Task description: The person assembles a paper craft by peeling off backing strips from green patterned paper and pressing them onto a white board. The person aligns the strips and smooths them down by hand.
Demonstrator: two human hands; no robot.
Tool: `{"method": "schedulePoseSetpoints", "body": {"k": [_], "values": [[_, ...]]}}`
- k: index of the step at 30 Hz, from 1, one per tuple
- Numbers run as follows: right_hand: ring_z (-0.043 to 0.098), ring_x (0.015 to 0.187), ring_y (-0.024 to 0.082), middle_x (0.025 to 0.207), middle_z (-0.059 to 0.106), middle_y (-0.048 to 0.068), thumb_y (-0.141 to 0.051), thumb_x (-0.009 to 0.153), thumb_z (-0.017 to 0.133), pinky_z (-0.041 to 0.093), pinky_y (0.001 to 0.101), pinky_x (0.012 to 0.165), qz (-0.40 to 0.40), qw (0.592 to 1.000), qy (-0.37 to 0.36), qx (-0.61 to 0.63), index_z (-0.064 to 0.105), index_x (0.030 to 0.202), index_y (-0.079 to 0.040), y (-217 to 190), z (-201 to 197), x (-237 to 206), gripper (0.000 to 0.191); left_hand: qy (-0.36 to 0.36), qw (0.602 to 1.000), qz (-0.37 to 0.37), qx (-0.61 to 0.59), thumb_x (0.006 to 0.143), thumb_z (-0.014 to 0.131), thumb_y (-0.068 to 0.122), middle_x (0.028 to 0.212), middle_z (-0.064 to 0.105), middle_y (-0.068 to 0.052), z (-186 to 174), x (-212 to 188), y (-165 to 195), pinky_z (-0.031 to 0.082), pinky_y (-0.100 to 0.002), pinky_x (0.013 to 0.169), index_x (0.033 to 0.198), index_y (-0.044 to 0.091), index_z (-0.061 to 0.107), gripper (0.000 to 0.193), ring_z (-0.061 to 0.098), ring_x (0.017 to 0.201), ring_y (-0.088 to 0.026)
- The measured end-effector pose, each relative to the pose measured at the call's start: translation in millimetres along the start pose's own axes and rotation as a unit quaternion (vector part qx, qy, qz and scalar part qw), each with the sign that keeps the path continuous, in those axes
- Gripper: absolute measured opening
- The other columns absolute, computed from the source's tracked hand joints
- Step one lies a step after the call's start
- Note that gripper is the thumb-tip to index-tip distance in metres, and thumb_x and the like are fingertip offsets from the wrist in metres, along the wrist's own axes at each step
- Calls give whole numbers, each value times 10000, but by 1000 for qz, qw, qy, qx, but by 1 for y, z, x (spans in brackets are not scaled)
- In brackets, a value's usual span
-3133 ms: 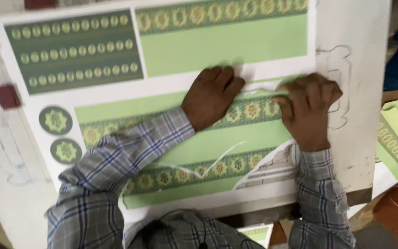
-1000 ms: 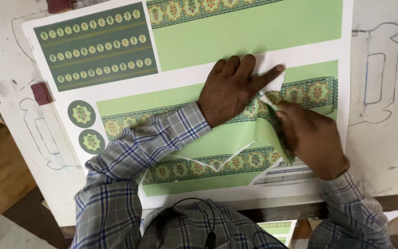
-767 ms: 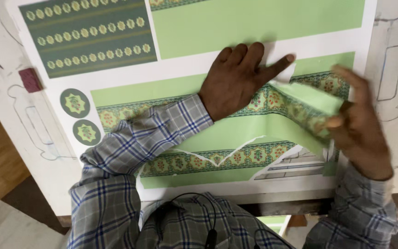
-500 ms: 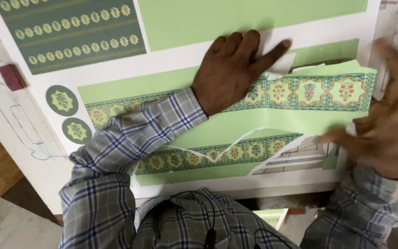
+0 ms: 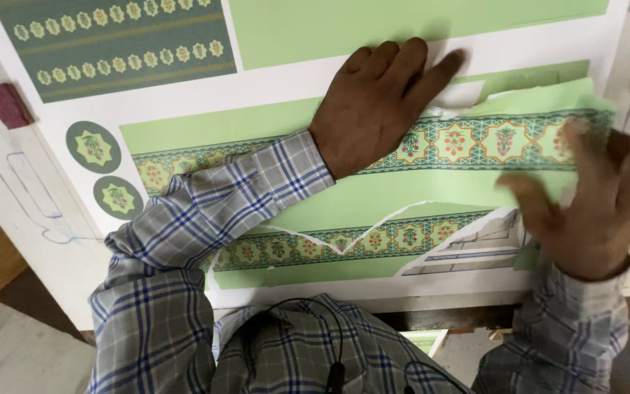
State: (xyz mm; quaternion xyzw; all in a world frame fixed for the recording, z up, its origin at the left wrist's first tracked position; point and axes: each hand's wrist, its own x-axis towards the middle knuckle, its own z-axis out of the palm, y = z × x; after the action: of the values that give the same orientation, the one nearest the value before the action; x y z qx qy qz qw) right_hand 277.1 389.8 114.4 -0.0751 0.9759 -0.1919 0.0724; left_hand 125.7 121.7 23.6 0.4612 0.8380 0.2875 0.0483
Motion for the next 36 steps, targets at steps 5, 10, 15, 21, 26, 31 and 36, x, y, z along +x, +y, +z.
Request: {"method": "schedulePoseSetpoints", "body": {"k": [5, 10, 15, 21, 26, 31, 36], "values": [[710, 1167, 403, 1318, 618, 298, -334, 982, 841, 640, 428, 919, 81, 996, -24, 28, 406, 1559, 80, -11, -8, 20, 832, 31, 996, -24, -83, 977, 668, 151, 1116, 548, -108, 0, 3, -3, 503, -420, 905, 1203, 54, 562, 268, 596, 1010, -265], [779, 865, 290, 1072, 758, 225, -386, 891, 783, 640, 402, 727, 109, 951, -286, 39, 625, 1350, 14, -1, -33, 86, 629, 74, 994, -24, -74, 942, 680, 163, 1099, 570, -135, 3, 6, -6, 504, -429, 864, 1097, 40, 555, 233, 603, 952, -283], [772, 700, 260, 842, 769, 178, -627, 944, 605, 663, 395, 685, 165, 747, -631, -130, 542, 1383, -41, 16, -8, 158, 735, 50, 993, -32, -102, 990, 692, 206, 1037, 580, -126, 3, 8, -5, 503, -436, 839, 1086, 38, 550, 240, 610, 929, -284], [743, 655, 200, 835, 800, 64, -633, 955, 567, 644, 347, 706, 36, 760, -630, -153, 681, 1259, -169, 6, -6, 158, 566, 47, 992, -50, -105, 984, 678, 207, 1033, 577, -117, 2, 7, -4, 500, -431, 860, 1081, 46, 543, 232, 604, 951, -278], [711, 695, 202, 919, 719, 122, -318, 979, 665, 585, 319, 655, 82, 938, -330, 74, 598, 1126, -61, -12, -19, 90, 303, 65, 992, -45, -95, 986, 662, 186, 1034, 571, -103, 3, 7, -5, 496, -422, 860, 1092, 58, 543, 204, 598, 956, -258], [675, 613, 220, 858, 720, 111, -320, 969, 681, 564, 319, 616, 155, 927, -293, 176, 542, 1306, -49, -5, -13, 78, 454, 62, 993, -54, -84, 974, 660, 169, 1023, 569, -87, 5, 7, -4, 495, -413, 837, 1089, 67, 547, 190, 601, 955, -249], [701, 601, 200, 747, 754, 67, -475, 951, 665, 604, 334, 628, 118, 856, -504, 2, 638, 1412, -194, -11, -9, 140, 540, 36, 995, -34, -84, 974, 666, 196, 1027, 582, -109, 3, 7, -5, 493, -419, 818, 1068, 56, 540, 210, 598, 925, -255]]}}
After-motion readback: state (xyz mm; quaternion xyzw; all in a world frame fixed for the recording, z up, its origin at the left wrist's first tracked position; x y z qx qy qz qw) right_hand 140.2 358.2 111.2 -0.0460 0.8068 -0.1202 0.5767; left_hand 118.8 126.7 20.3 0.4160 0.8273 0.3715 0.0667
